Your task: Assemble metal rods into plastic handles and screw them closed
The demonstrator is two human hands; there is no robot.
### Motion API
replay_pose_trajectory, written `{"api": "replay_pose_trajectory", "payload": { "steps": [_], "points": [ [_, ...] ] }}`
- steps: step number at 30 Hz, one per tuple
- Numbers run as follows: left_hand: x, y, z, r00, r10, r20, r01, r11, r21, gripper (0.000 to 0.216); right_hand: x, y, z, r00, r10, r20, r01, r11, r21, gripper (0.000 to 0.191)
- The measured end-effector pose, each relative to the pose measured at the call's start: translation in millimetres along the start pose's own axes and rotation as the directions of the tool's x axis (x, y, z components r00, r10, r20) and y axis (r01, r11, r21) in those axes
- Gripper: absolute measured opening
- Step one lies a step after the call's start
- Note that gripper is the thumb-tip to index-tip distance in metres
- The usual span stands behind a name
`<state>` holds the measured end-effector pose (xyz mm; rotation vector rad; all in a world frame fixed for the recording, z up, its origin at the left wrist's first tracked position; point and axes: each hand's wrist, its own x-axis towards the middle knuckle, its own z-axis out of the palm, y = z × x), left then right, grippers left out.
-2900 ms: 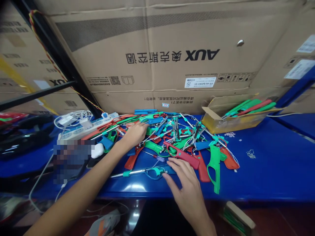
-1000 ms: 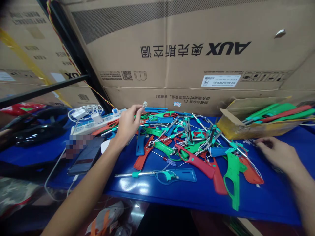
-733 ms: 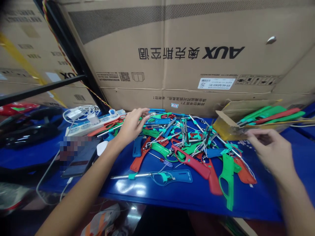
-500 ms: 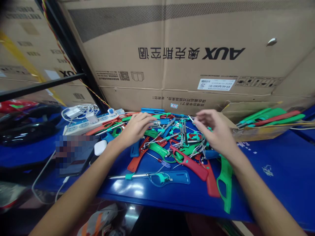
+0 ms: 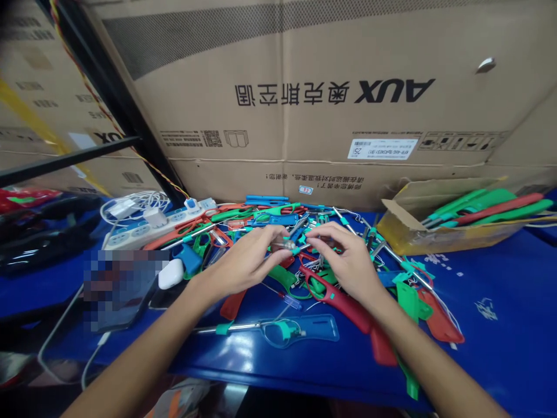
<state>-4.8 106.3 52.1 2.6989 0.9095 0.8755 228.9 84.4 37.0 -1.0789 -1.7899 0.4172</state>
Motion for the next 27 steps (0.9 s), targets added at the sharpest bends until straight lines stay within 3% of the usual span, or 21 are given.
{"api": "replay_pose_trajectory", "payload": {
  "steps": [3, 7, 10, 14, 18, 21, 27],
  "points": [
    [0, 6, -5, 0.999, 0.05, -0.003, -0.05, 0.998, 0.035, 0.032, -4, -9, 9, 0.996, 0.084, 0.012, -0.085, 0.994, 0.061, 0.01],
    [-3, 3, -12, 0.998, 0.058, -0.016, -0.057, 0.997, 0.046, 0.03, -16, -21, 24, 0.998, -0.056, 0.042, 0.059, 0.997, -0.058, 0.012],
    [-5, 0, -14, 0.998, 0.049, -0.037, -0.048, 0.998, 0.031, 0.03, -21, -26, 30, 0.991, -0.11, 0.079, 0.114, 0.992, -0.049, 0.013],
    [-5, 1, -11, 0.999, 0.043, -0.02, -0.043, 0.999, 0.03, 0.03, -19, -26, 27, 0.995, 0.074, 0.072, -0.077, 0.996, 0.043, 0.011],
    [-3, 0, -5, 0.998, 0.063, 0.02, -0.065, 0.995, 0.078, 0.035, -12, -26, 18, 0.967, 0.251, 0.054, -0.256, 0.936, 0.241, 0.015],
    [-3, -3, -2, 0.997, 0.068, 0.03, -0.071, 0.994, 0.085, 0.037, -8, -29, 12, 0.951, 0.299, 0.075, -0.306, 0.891, 0.336, 0.017],
    [-3, -9, 0, 0.997, 0.075, 0.033, -0.077, 0.996, 0.052, 0.044, -6, -33, 9, 0.918, 0.301, 0.258, -0.387, 0.816, 0.428, 0.021]
  ]
}}
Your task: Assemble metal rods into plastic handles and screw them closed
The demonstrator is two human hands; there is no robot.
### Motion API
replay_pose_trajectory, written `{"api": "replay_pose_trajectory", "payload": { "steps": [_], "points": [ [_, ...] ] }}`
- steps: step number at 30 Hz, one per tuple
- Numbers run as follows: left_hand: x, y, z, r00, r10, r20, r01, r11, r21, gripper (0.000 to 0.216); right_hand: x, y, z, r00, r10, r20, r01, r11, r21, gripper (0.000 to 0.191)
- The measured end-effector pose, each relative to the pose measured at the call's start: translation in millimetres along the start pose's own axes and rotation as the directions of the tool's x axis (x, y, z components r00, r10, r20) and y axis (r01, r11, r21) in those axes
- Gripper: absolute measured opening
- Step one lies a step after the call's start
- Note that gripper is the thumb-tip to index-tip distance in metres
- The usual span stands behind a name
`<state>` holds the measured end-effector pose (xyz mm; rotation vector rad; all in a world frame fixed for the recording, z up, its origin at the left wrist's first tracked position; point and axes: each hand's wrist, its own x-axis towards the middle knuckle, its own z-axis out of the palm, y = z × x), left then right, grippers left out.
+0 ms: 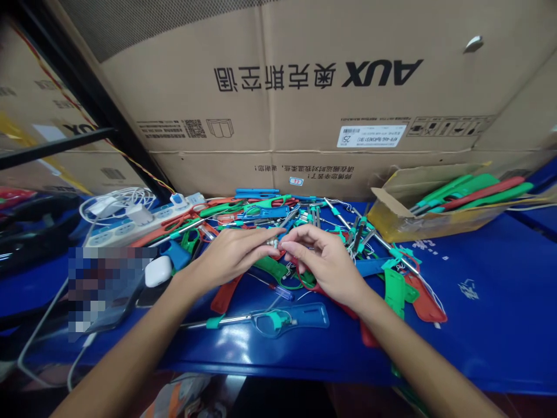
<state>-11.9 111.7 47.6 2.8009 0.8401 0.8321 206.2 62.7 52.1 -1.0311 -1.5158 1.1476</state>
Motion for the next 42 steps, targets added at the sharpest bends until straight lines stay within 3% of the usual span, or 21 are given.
{"api": "replay_pose_trajectory", "payload": {
  "steps": [10, 17, 23, 38, 42],
  "points": [
    [-1, 5, -6, 0.999, -0.022, 0.049, 0.024, 0.999, -0.042, 0.043, -2, -3, 1, 0.998, 0.002, 0.069, -0.005, 0.999, 0.046, 0.023],
    [-2, 11, -8, 0.989, -0.137, 0.055, 0.142, 0.985, -0.094, 0.033, -2, -3, -3, 0.998, 0.047, 0.039, -0.049, 0.997, 0.054, 0.029],
    [-2, 12, -10, 0.993, -0.065, 0.097, 0.077, 0.989, -0.128, 0.018, -1, -5, -3, 0.997, 0.057, 0.054, -0.063, 0.991, 0.115, 0.023],
    [-1, 12, -14, 0.999, 0.017, 0.048, -0.009, 0.988, -0.152, 0.023, -4, -7, -11, 0.992, 0.064, 0.107, -0.061, 0.998, -0.029, 0.027],
    [-1, 6, -10, 1.0, 0.011, 0.03, -0.007, 0.992, -0.126, 0.02, -8, -10, -4, 0.979, 0.054, 0.196, -0.045, 0.998, -0.05, 0.026]
  ]
}}
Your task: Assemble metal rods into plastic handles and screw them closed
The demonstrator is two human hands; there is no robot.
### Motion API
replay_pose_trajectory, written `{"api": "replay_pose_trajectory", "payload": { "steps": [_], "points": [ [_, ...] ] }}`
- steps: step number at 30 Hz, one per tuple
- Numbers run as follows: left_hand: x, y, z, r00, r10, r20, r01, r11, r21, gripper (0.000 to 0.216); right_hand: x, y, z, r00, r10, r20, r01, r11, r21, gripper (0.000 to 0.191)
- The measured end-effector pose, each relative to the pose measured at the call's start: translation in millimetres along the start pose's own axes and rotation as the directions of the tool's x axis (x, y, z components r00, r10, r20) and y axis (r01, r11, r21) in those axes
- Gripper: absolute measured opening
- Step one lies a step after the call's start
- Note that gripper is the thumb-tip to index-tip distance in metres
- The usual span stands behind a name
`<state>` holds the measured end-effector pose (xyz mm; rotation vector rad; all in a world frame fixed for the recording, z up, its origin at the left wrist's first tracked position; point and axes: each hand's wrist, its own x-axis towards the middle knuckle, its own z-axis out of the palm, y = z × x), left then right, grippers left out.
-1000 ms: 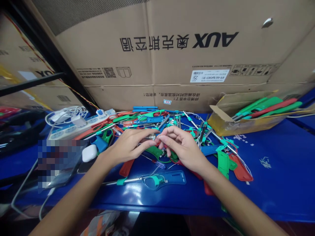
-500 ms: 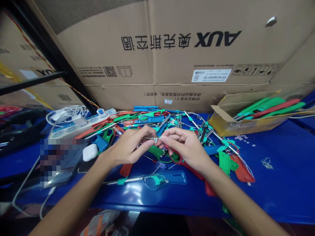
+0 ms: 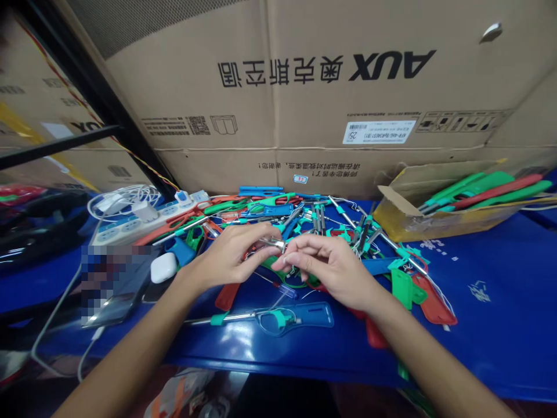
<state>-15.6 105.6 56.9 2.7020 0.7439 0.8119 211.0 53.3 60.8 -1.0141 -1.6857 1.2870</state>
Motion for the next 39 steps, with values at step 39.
{"api": "replay_pose_trajectory", "payload": {
  "steps": [39],
  "points": [
    [0, 4, 11, 0.997, 0.038, -0.067, -0.04, 0.999, -0.029, 0.017, -1, 6, -5, 0.991, -0.09, -0.103, 0.077, 0.99, -0.117, 0.017]
  ]
}}
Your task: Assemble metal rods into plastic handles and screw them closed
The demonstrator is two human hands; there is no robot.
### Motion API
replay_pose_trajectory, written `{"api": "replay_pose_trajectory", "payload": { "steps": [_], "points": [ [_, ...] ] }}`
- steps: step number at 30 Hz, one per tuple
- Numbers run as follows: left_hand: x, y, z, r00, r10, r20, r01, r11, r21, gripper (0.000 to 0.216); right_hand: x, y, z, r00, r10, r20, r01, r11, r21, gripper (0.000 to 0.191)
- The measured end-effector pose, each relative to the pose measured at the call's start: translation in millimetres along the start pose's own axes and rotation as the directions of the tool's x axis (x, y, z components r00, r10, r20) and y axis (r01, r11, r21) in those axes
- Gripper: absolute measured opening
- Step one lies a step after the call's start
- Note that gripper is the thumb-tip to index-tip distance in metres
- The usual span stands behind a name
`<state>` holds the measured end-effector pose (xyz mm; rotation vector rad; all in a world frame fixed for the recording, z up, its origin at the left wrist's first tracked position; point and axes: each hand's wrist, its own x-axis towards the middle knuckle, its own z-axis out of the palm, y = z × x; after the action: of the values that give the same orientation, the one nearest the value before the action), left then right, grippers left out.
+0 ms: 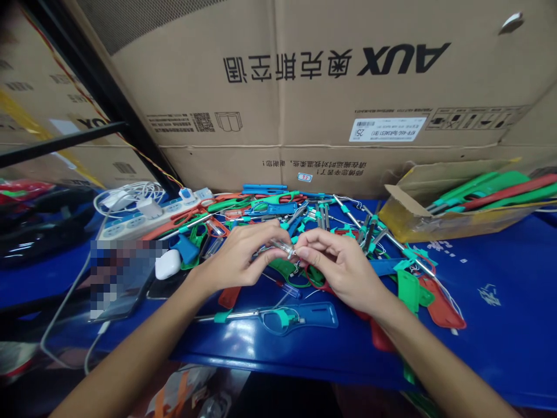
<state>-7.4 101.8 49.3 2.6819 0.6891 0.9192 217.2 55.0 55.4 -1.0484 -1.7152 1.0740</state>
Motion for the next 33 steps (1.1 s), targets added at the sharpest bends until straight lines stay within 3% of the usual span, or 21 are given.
{"api": "replay_pose_trajectory", "payload": {
  "steps": [11, 16, 19, 22, 25, 28, 33],
  "points": [
    [2, -3, -6, 1.0, 0.005, -0.019, -0.006, 1.0, -0.03, 0.021, 4, -2, 2, 0.999, 0.004, -0.049, -0.004, 1.0, 0.006, 0.021],
    [4, -4, -4, 0.988, 0.044, -0.148, -0.054, 0.997, -0.064, 0.019, 7, 5, -2, 0.998, -0.009, -0.069, 0.015, 0.996, 0.091, 0.027],
    [7, 2, -1, 0.971, 0.076, -0.228, -0.09, 0.995, -0.053, 0.02, 8, 8, 2, 1.0, -0.03, -0.005, 0.03, 0.998, 0.058, 0.033],
    [7, 18, 2, 0.967, 0.046, -0.251, -0.077, 0.991, -0.114, 0.024, 7, 3, 5, 0.992, -0.108, 0.072, 0.111, 0.993, -0.038, 0.035],
    [-4, 44, 8, 0.964, -0.041, -0.262, -0.034, 0.96, -0.277, 0.027, -2, -9, 6, 0.973, -0.188, 0.137, 0.202, 0.974, -0.103, 0.026],
    [-25, 70, 20, 0.918, -0.204, -0.341, 0.05, 0.91, -0.411, 0.03, -22, -21, 13, 0.961, -0.221, 0.168, 0.234, 0.97, -0.061, 0.022],
    [-67, 101, 45, 0.858, -0.305, -0.413, 0.1, 0.888, -0.448, 0.03, -59, -14, 39, 0.957, -0.255, 0.141, 0.247, 0.966, 0.069, 0.018]
  ]
}}
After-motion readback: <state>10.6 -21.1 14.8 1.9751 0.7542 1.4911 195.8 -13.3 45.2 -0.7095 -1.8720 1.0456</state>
